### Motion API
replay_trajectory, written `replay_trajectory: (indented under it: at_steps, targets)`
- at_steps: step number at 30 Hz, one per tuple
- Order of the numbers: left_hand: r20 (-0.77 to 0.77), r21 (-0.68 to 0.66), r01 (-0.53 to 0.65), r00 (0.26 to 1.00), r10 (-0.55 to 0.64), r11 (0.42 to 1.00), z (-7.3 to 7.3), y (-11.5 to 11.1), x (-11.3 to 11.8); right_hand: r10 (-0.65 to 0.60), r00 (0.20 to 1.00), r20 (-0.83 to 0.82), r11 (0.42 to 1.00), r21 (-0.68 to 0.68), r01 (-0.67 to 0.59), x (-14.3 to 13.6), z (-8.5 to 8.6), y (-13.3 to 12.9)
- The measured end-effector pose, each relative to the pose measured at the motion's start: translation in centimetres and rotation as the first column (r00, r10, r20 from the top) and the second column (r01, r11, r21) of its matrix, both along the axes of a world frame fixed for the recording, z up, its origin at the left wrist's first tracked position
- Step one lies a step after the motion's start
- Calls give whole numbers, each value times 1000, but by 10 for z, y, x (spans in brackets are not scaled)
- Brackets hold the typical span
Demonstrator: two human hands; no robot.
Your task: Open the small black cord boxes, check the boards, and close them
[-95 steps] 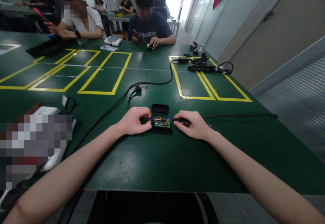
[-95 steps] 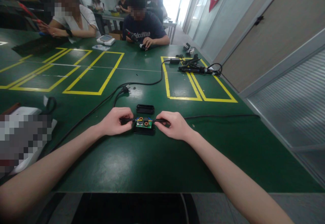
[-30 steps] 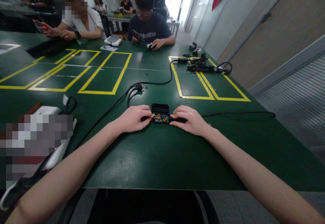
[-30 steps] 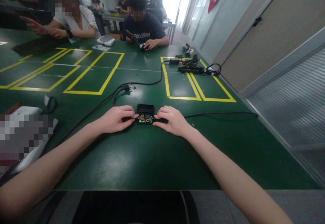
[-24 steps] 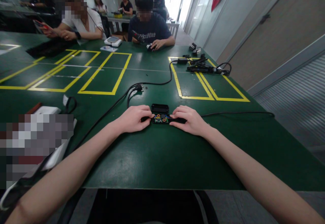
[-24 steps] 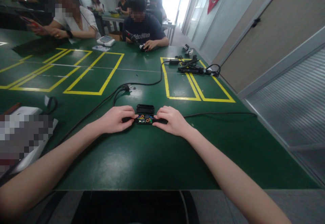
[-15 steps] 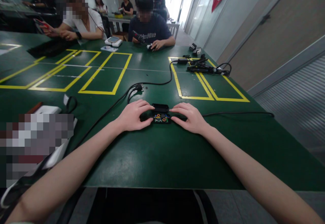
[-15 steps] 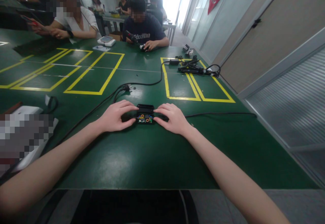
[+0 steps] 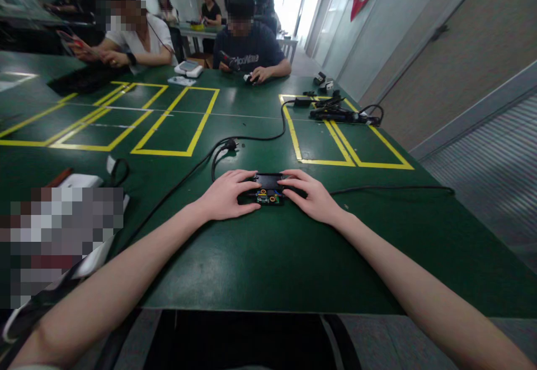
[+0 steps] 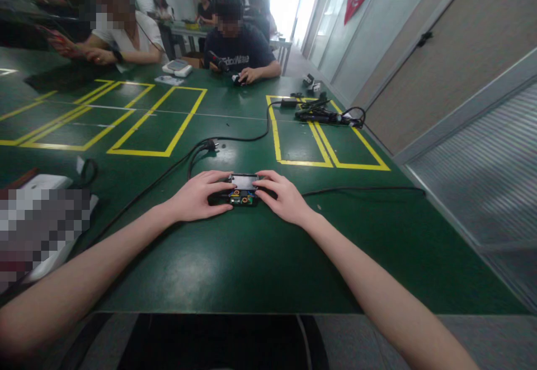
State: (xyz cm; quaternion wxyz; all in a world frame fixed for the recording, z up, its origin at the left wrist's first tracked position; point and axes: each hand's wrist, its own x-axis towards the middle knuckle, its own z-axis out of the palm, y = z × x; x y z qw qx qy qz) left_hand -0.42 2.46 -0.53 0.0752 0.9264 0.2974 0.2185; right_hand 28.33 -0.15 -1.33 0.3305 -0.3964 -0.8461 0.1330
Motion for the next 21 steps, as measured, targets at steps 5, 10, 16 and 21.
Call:
replay_trajectory:
  at_steps: [5,10,16,21]
  targets:
    - [79,33,37,996,-39,999,1,-2,1,-72,973,-219,994,-91,53,-12,-1,-8]
    - [76,37,50,996,-53,998,1,-3,1,-145,940,-309,979,-180,92,-17,-5,-8]
    - [57,40,28,998,-31,999,2,-4,1,-158,937,-312,974,-205,96,-17,-8,-6]
    - [66,45,14,998,-17,999,3,-4,2,-149,940,-306,973,-213,85,-17,-8,-7]
